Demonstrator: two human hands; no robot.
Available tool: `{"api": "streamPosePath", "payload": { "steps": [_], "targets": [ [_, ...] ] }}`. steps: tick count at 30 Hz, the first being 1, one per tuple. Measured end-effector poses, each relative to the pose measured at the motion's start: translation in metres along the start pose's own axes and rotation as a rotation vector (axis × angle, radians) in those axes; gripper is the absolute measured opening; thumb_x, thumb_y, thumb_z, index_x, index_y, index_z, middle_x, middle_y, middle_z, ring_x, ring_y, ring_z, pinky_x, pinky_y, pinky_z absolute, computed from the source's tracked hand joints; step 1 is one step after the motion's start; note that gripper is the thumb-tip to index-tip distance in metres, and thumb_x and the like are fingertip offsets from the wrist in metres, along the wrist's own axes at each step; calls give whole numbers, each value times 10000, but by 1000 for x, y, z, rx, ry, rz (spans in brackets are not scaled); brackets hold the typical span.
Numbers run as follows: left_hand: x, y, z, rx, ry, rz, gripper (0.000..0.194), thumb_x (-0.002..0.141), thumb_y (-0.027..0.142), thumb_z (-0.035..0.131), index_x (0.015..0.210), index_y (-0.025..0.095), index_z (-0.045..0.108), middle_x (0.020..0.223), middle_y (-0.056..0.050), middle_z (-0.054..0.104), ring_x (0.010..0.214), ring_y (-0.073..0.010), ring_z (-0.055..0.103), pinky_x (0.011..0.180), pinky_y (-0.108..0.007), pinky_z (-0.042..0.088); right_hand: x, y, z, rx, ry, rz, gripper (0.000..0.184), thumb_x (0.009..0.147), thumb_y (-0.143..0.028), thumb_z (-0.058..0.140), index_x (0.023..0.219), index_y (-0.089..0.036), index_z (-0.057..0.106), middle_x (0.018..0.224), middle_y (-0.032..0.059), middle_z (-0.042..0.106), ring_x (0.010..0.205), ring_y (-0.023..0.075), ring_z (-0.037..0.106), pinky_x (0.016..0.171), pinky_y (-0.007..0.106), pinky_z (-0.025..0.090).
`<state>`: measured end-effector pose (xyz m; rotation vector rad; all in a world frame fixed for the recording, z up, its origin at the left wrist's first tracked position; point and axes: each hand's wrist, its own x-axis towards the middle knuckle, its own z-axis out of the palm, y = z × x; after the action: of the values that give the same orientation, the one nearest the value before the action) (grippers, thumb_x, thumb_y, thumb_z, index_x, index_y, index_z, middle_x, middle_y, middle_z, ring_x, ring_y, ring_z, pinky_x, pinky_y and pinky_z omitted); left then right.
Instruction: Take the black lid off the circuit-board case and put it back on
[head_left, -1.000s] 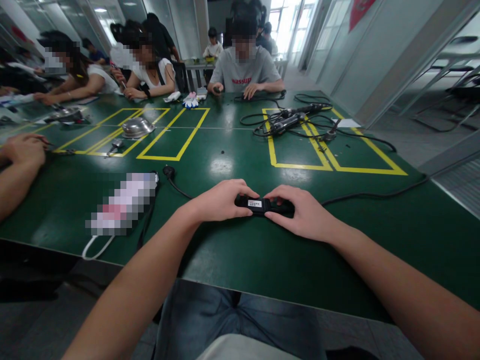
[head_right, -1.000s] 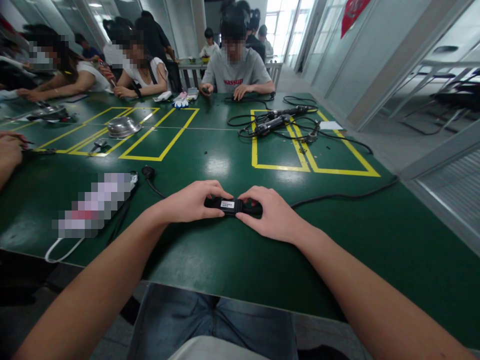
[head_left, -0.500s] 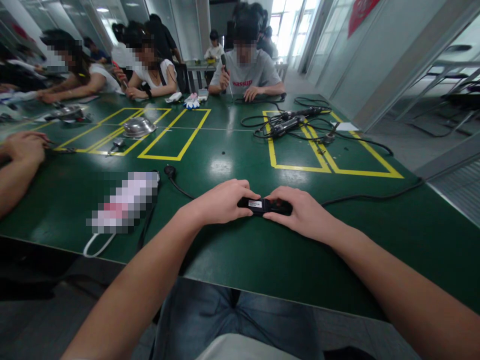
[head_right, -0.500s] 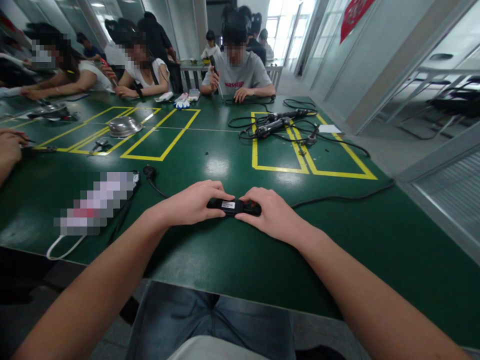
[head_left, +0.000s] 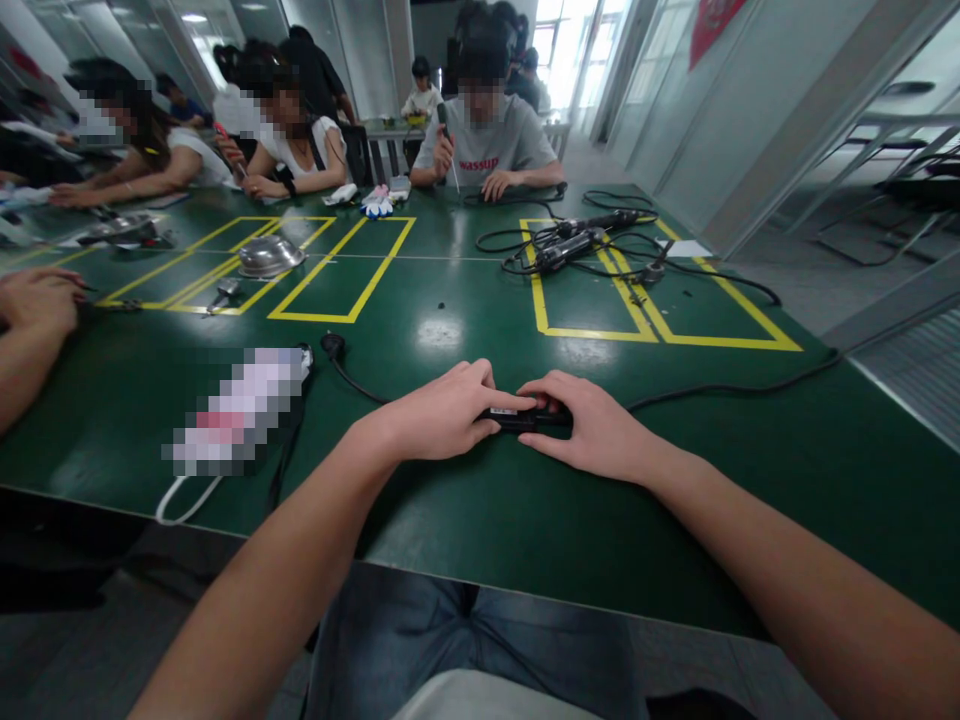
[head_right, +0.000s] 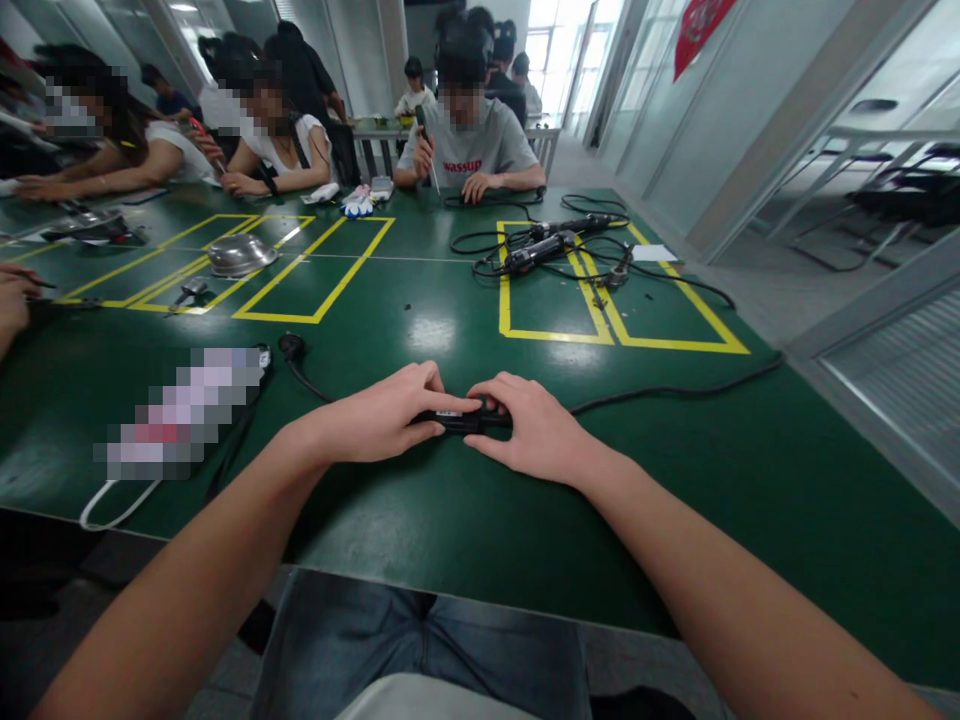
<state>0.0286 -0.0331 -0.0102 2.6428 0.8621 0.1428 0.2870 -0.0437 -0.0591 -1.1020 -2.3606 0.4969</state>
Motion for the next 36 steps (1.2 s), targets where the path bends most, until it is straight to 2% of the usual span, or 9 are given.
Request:
{"api": "streamPosePath", "payload": {
  "steps": [9,18,26,29,31,34,36],
  "targets": [
    [1,11,-4,70,5,-23,524,1051,144,600,1555,273,668,1104,-95,595,1048,-271,605,1004,-418,497,6,-6,3,-39,-26,67,413,877,-382,844,1237,-240,703,1128,83,768,969,290,709,899,456,540],
    [2,4,-1,31,13,-9,440,1036,158,669,1458,267,730,1151,-89,625,1083,-265,616,985,-384,493,4,-2,1,-33,-29,42,330,862,-360,850,1134,-247,702,1022,56,732,912,273,683,848,428,521],
    [1,-1,-2,-53,29,-21,421,1002,169,700,1412,252,751,1143,-76,642,1080,-253,649,984,-365,508,1,-2,-3,11,-45,43,390,853,-342,835,1193,-247,668,988,43,699,901,268,672,841,426,530],
    [0,-6,-5,-140,71,-14,465,994,211,718,1457,257,721,1138,-67,684,1057,-245,689,993,-365,530,-1,-1,-2,69,-15,81,607,840,-335,829,1374,-259,551,1001,34,687,860,251,655,806,406,541],
    [1,-11,-6,-170,141,-34,474,989,236,726,1463,237,704,1192,-79,726,1101,-259,706,1034,-389,537,-2,0,-1,99,14,98,728,829,-340,831,1443,-266,446,1025,36,683,850,246,643,795,400,548],
    [2,-20,-2,-83,290,-157,430,963,216,731,1392,206,702,1297,-108,754,1213,-304,682,1118,-468,516,-3,-1,-1,101,35,90,686,825,-368,831,1371,-272,426,1046,50,691,858,252,639,806,412,552],
    [4,-25,3,-10,309,-258,366,956,202,721,1321,185,697,1266,-126,763,1197,-326,671,1094,-506,527,-3,-3,-3,98,30,70,538,860,-368,790,1279,-267,468,1040,59,699,852,250,639,800,409,548]
  ]
}}
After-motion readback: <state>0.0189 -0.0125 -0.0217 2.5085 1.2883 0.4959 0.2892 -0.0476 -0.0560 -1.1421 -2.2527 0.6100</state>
